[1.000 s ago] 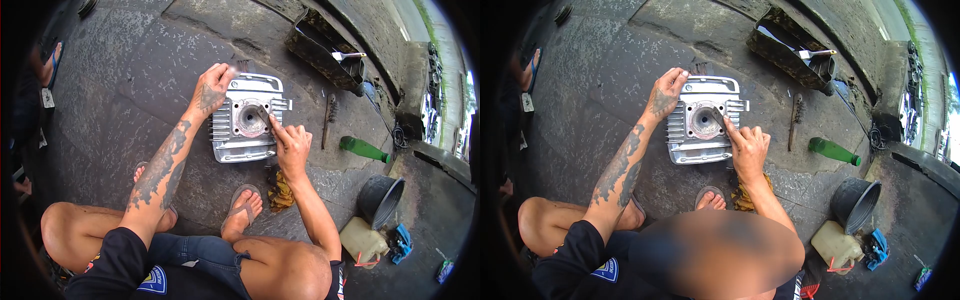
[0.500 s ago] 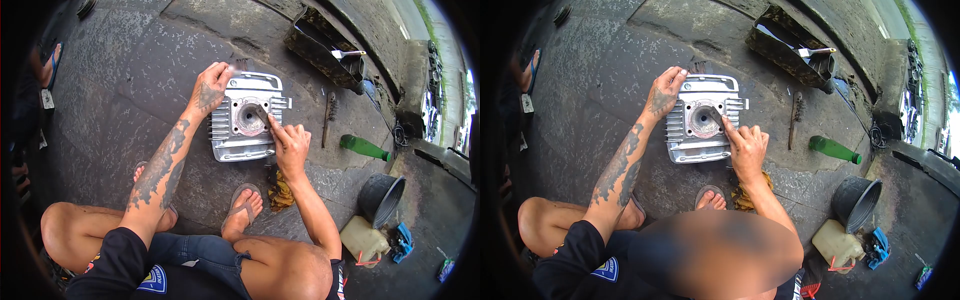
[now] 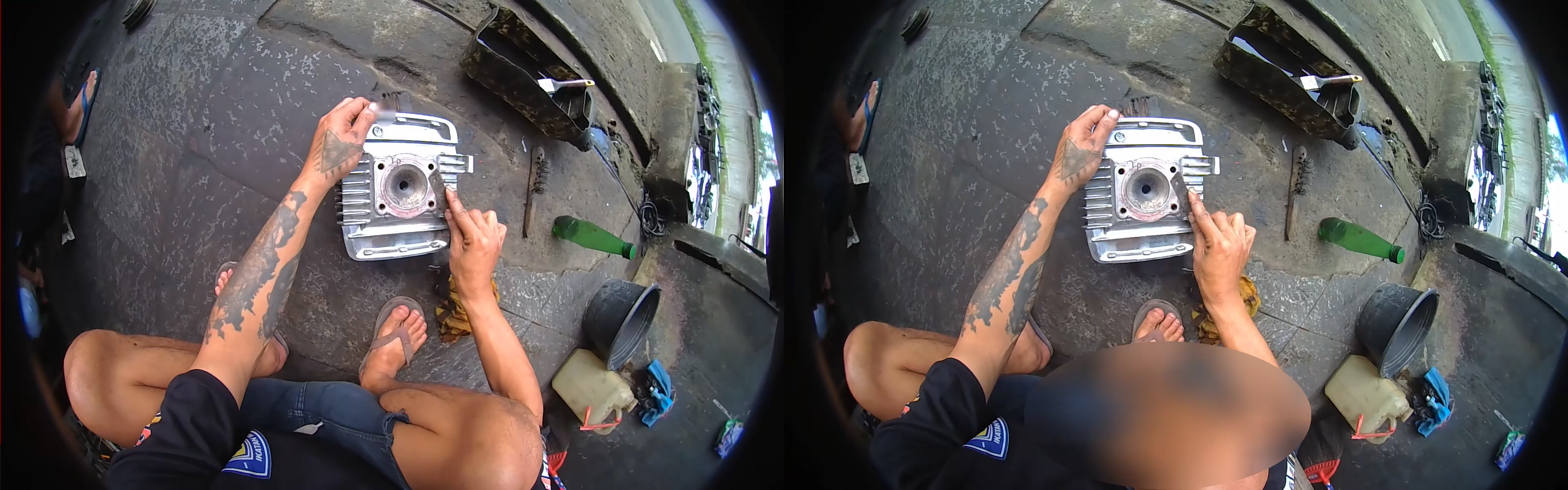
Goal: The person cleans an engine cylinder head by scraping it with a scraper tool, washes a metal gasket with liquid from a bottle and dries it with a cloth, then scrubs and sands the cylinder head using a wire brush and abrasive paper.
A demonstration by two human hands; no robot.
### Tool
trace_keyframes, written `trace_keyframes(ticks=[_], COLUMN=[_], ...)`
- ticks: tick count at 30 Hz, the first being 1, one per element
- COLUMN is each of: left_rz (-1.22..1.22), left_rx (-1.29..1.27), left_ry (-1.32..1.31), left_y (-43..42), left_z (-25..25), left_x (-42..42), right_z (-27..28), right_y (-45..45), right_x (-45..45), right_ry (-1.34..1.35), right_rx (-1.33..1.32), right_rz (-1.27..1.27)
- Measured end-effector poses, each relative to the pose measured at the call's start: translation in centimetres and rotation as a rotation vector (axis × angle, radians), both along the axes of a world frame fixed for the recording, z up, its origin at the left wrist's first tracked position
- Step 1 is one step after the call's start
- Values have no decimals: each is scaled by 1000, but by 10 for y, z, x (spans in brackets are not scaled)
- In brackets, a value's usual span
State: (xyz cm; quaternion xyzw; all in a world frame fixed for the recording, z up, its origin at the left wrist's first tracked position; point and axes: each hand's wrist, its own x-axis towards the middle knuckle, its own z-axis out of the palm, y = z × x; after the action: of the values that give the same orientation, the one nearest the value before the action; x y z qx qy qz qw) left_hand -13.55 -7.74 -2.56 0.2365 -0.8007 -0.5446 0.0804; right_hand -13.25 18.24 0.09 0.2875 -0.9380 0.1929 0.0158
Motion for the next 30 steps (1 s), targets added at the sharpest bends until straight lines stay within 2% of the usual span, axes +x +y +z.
trace_keyframes(ticks=[7,10,15,20,22,23,26,30], left_rz=[13,17,51,62,114,115,125,225], left_rx=[-12,-23,-49,-1,-24,-23,110,-88], left_ry=[3,-6,30,1,19,16,12,79], left_y=[2,0,3,2,5,4,3,11], left_z=[2,1,3,0,2,2,-3,-6], left_x=[0,1,0,1,4,6,10,15], right_z=[8,13,11,11,10,10,14,6], right_y=[-6,-13,-17,-22,-21,-21,-23,-25], right_x=[11,24,17,24,16,24,23,21], right_ry=[-36,-95,-67,-69,-43,-79,-37,-72], right_rx=[29,-16,-4,-48,-14,-10,-62,-49], right_rz=[-8,65,-19,102,-49,-25,28,-70])
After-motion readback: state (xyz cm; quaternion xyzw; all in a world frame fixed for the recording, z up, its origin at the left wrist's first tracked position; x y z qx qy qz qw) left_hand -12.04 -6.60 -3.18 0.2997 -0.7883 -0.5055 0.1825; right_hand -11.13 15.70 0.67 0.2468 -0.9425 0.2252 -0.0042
